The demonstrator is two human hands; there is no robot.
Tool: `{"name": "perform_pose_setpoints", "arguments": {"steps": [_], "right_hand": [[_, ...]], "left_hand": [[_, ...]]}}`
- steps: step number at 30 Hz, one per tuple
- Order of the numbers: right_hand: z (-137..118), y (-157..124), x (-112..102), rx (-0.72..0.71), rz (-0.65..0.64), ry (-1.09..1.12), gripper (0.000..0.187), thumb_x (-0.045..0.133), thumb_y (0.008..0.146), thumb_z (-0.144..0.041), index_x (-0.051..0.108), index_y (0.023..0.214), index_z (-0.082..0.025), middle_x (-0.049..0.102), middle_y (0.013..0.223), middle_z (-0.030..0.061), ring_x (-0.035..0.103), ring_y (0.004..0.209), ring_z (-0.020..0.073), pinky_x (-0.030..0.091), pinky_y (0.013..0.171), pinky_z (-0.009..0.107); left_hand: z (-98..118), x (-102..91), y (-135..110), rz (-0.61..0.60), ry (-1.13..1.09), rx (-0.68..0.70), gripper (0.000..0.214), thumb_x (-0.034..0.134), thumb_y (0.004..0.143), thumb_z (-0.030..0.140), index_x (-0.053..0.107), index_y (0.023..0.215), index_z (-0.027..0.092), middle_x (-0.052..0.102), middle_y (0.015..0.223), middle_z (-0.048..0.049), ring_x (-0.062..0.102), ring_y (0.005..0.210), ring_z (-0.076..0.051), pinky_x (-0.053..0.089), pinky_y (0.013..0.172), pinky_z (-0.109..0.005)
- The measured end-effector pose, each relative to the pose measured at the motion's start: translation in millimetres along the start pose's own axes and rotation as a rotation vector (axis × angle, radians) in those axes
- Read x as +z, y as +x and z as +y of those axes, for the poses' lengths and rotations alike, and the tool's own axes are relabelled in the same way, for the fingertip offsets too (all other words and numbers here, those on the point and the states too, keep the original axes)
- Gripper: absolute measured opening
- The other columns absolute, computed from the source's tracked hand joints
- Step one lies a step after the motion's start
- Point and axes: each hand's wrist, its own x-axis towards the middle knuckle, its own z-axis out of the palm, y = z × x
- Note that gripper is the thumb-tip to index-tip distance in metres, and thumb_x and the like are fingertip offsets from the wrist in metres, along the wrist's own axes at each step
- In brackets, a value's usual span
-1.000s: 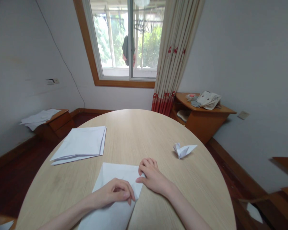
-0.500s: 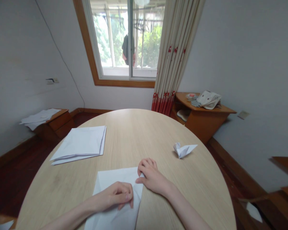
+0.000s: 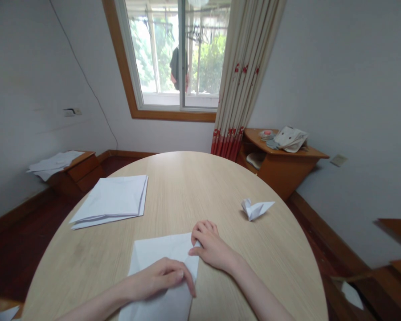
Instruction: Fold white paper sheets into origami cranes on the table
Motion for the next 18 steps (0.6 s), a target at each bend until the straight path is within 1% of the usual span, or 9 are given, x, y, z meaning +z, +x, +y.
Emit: {"name": "perform_pose_setpoints", "arguments": {"steps": [2,3,5,6,7,9,10,14,18], "right_hand": [[0.2,-0.2,-0.1,-0.002,0.001,-0.006,0.018,0.069,0.081,-0.022,0.052,0.076,-0.021,0.053,0.095,-0.0003,0.045,0.100,0.0190,0.031,0.093,0.035],[0.4,-0.5,0.1,-0.005,0.003,-0.008,0.018,0.069,0.081,-0.023,0.052,0.076,-0.021,0.053,0.094,-0.0003,0.045,0.100,0.0190,0.031,0.093,0.035],[0.5,-1.0,0.2,-0.014,0.006,-0.004,0.019,0.070,0.080,-0.024,0.052,0.076,-0.021,0.053,0.094,-0.0002,0.045,0.100,0.0192,0.031,0.093,0.035],[0.3,-1.3,0.2,-0.017,0.006,0.001,0.019,0.071,0.079,-0.024,0.052,0.076,-0.021,0.053,0.094,-0.0003,0.045,0.100,0.0192,0.032,0.093,0.035],[-0.2,-1.6,0.2,-0.017,0.004,0.006,0.020,0.071,0.079,-0.024,0.052,0.076,-0.021,0.053,0.094,-0.0002,0.045,0.100,0.0193,0.032,0.093,0.035],[-1.7,-1.9,0.4,-0.017,-0.002,0.015,0.020,0.071,0.079,-0.024,0.052,0.075,-0.021,0.054,0.094,-0.0003,0.045,0.100,0.0193,0.032,0.092,0.034],[-2.6,-1.9,0.7,-0.019,-0.006,0.021,0.020,0.072,0.079,-0.024,0.052,0.075,-0.021,0.054,0.093,-0.0005,0.045,0.100,0.0192,0.032,0.092,0.034],[-6.5,-1.6,3.5,-0.042,-0.009,0.046,0.020,0.073,0.078,-0.025,0.053,0.073,-0.020,0.054,0.091,-0.0008,0.045,0.100,0.0192,0.032,0.092,0.034],[-9.5,-2.0,4.4,-0.056,-0.021,0.060,0.021,0.073,0.077,-0.026,0.054,0.072,-0.020,0.054,0.091,-0.0005,0.045,0.100,0.0199,0.031,0.093,0.036]], "left_hand": [[-2.9,1.0,2.7,0.074,-0.047,0.019,0.066,0.034,0.090,0.066,0.073,0.080,0.014,0.071,0.084,-0.0083,0.062,0.082,-0.022,0.041,0.084,-0.031],[-5.2,1.2,4.2,0.124,-0.077,0.013,0.066,0.036,0.089,0.066,0.072,0.074,0.014,0.070,0.078,-0.0080,0.062,0.079,-0.021,0.042,0.082,-0.031],[-11.0,0.4,6.9,0.248,-0.091,-0.044,0.057,0.052,0.080,0.066,0.069,0.068,0.013,0.066,0.066,-0.0050,0.058,0.068,-0.018,0.043,0.071,-0.028],[-14.1,-0.6,8.0,0.306,-0.082,-0.104,0.050,0.065,0.070,0.063,0.068,0.068,0.013,0.059,0.055,-0.0003,0.052,0.056,-0.014,0.040,0.061,-0.025],[-17.1,-2.0,8.8,0.356,-0.051,-0.170,0.047,0.073,0.063,0.059,0.067,0.069,0.013,0.050,0.047,0.0044,0.043,0.047,-0.011,0.034,0.052,-0.022],[-21.7,-4.9,9.9,0.430,0.026,-0.238,0.043,0.077,0.058,0.052,0.065,0.071,0.013,0.040,0.043,0.0086,0.031,0.042,-0.008,0.023,0.045,-0.020],[-23.3,-6.2,10.1,0.464,0.079,-0.243,0.040,0.077,0.060,0.050,0.064,0.071,0.014,0.040,0.044,0.0089,0.031,0.042,-0.007,0.021,0.044,-0.020],[-24.1,-7.1,10.2,0.567,0.258,-0.223,0.032,0.076,0.065,0.041,0.057,0.062,0.015,0.047,0.051,0.0063,0.042,0.047,-0.010,0.025,0.047,-0.020],[-21.2,-6.1,9.3,0.543,0.237,-0.268,0.031,0.078,0.060,0.030,0.051,0.065,0.017,0.051,0.050,0.0067,0.048,0.044,-0.011,0.028,0.047,-0.020]]}}
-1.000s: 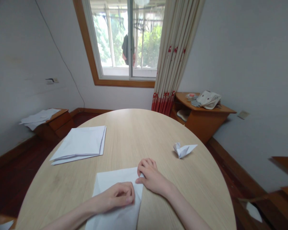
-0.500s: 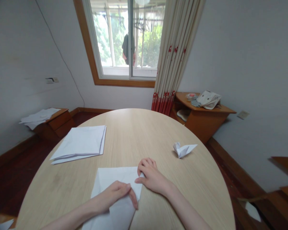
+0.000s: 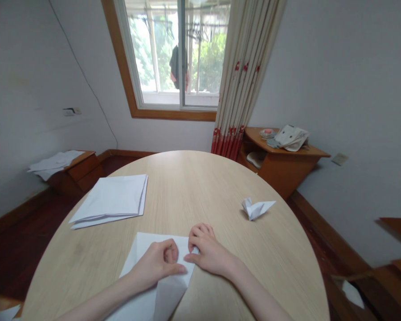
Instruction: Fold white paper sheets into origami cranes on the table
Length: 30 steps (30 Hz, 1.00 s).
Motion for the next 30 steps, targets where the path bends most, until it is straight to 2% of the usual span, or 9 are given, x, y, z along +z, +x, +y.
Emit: {"name": "perform_pose_setpoints", "arguments": {"steps": [6,9,13,17,21,25,30], "right_hand": [[-3.6,-2.1,-4.5,-0.006,-0.030,0.009,0.019,0.075,0.076,-0.024,0.056,0.072,-0.021,0.055,0.090,-0.0014,0.045,0.100,0.0192,0.030,0.093,0.035],[-3.8,-2.1,-4.5,-0.026,-0.037,-0.014,0.018,0.073,0.077,-0.025,0.056,0.072,-0.021,0.055,0.088,-0.0017,0.045,0.100,0.0195,0.030,0.094,0.036],[-2.0,-2.0,-3.4,-0.026,-0.026,-0.040,0.019,0.073,0.077,-0.027,0.055,0.074,-0.022,0.055,0.087,-0.0015,0.045,0.099,0.0202,0.029,0.094,0.037],[-0.3,-2.2,-3.5,-0.011,-0.030,-0.058,0.020,0.073,0.077,-0.028,0.054,0.075,-0.021,0.054,0.088,-0.0015,0.044,0.098,0.0199,0.029,0.093,0.036],[0.3,-1.5,-2.6,-0.004,-0.036,-0.058,0.015,0.068,0.082,-0.022,0.054,0.075,-0.021,0.055,0.088,-0.0018,0.045,0.096,0.0188,0.029,0.091,0.035],[2.0,-0.7,-2.5,0.039,-0.029,-0.059,0.015,0.067,0.082,-0.022,0.053,0.077,-0.021,0.055,0.089,-0.0016,0.046,0.095,0.0190,0.029,0.090,0.035],[8.4,-0.4,-7.5,0.100,0.007,-0.080,0.022,0.072,0.078,-0.029,0.051,0.077,-0.021,0.056,0.091,-0.0008,0.047,0.096,0.0199,0.030,0.089,0.036]], "left_hand": [[-1.9,-7.3,1.6,-0.154,-0.049,-0.073,0.030,0.079,0.055,0.024,0.056,0.071,0.016,0.058,0.054,0.0056,0.045,0.039,-0.009,0.027,0.043,-0.020],[-4.4,-8.8,1.9,-0.134,0.034,-0.030,0.026,0.079,0.054,0.019,0.060,0.071,0.014,0.059,0.057,0.0056,0.045,0.046,-0.009,0.028,0.045,-0.020],[-4.9,-9.1,1.5,-0.129,0.155,0.006,0.019,0.077,0.059,0.018,0.064,0.072,0.014,0.057,0.055,0.0071,0.045,0.048,-0.009,0.030,0.048,-0.019],[-4.0,-13.0,2.2,-0.142,0.340,0.141,0.019,0.081,0.061,0.021,0.069,0.075,0.017,0.054,0.056,0.0080,0.044,0.050,-0.009,0.031,0.053,-0.019],[-7.5,-17.9,3.2,-0.149,0.484,0.323,0.019,0.080,0.066,0.029,0.072,0.082,0.022,0.059,0.069,0.0055,0.048,0.057,-0.009,0.033,0.056,-0.019],[-11.1,-20.3,2.4,-0.177,0.564,0.409,0.023,0.074,0.075,0.034,0.072,0.098,0.028,0.061,0.076,0.0040,0.052,0.060,-0.010,0.036,0.060,-0.019],[-10.4,-20.5,-1.1,-0.217,0.705,0.507,0.029,0.066,0.085,0.033,0.067,0.113,0.036,0.061,0.081,0.0027,0.057,0.066,-0.012,0.038,0.063,-0.020]]}}
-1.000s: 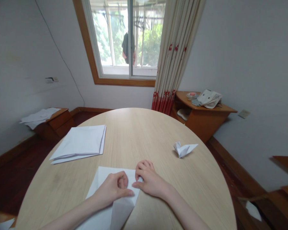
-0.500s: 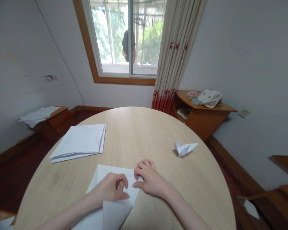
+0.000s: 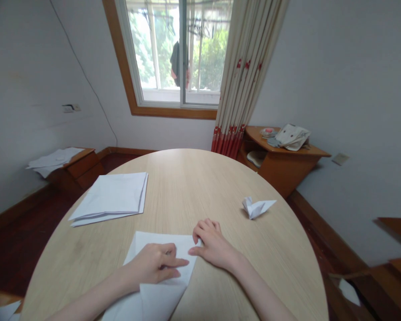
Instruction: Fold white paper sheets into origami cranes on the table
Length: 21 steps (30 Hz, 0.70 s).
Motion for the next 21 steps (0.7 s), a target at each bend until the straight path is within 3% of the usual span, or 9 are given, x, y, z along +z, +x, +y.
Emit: {"name": "perform_pose_setpoints", "arguments": {"steps": [17,21], "right_hand": [[18.5,3.1,-6.1,0.014,0.104,0.026,0.012,0.060,0.085,-0.016,0.050,0.079,-0.020,0.056,0.088,0.0009,0.052,0.086,0.0174,0.039,0.078,0.029],[23.2,3.7,-6.7,0.024,0.150,-0.068,0.011,0.055,0.088,-0.020,0.050,0.078,-0.020,0.058,0.085,0.0011,0.053,0.081,0.0173,0.039,0.073,0.028]], "left_hand": [[5.7,-1.4,-2.2,-0.047,0.145,0.031,0.029,0.061,0.089,0.036,0.065,0.118,0.033,0.062,0.080,0.0012,0.059,0.063,-0.013,0.039,0.060,-0.021],[6.0,0.0,-3.1,-0.027,0.194,0.050,0.027,0.058,0.091,0.037,0.066,0.116,0.031,0.062,0.076,0.0013,0.060,0.063,-0.014,0.038,0.057,-0.022]]}}
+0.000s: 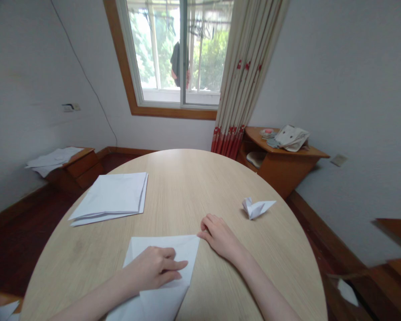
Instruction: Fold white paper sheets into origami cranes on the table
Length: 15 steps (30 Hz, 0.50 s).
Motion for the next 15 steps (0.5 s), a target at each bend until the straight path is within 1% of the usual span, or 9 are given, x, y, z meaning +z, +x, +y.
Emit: {"name": "perform_pose_setpoints", "arguments": {"steps": [4,8,12,15], "right_hand": [[0.7,-0.4,-1.9,0.041,0.022,-0.109,0.017,0.047,0.093,-0.026,0.050,0.077,-0.021,0.061,0.081,0.0025,0.057,0.077,0.0186,0.038,0.068,0.028],[-3.8,-3.3,-4.5,0.080,-0.013,-0.150,0.023,0.042,0.095,-0.028,0.054,0.077,-0.019,0.065,0.079,0.0046,0.060,0.074,0.0186,0.035,0.064,0.026],[-13.8,-8.2,-6.4,0.041,-0.083,-0.144,0.026,0.044,0.092,-0.025,0.056,0.070,-0.019,0.065,0.069,0.0022,0.057,0.063,0.0151,0.030,0.058,0.025],[-22.0,-9.6,-5.9,0.007,-0.147,-0.137,0.023,0.050,0.084,-0.021,0.055,0.062,-0.018,0.062,0.061,-0.0003,0.051,0.055,0.0122,0.026,0.053,0.024]], "left_hand": [[1.2,0.0,-0.6,0.006,0.034,0.009,0.027,0.056,0.092,0.037,0.065,0.117,0.031,0.062,0.077,0.0016,0.061,0.063,-0.014,0.039,0.056,-0.022],[3.2,-3.0,-0.3,-0.009,0.054,-0.009,0.027,0.055,0.092,0.038,0.064,0.117,0.033,0.063,0.078,0.0017,0.062,0.063,-0.015,0.039,0.055,-0.022],[5.6,-5.8,-1.6,-0.018,0.074,-0.021,0.027,0.053,0.093,0.038,0.062,0.119,0.033,0.064,0.079,0.0013,0.063,0.064,-0.016,0.040,0.054,-0.022],[6.6,-4.9,-3.5,-0.011,0.090,-0.022,0.028,0.052,0.094,0.037,0.061,0.120,0.033,0.064,0.079,0.0010,0.064,0.065,-0.016,0.041,0.055,-0.022]]}}
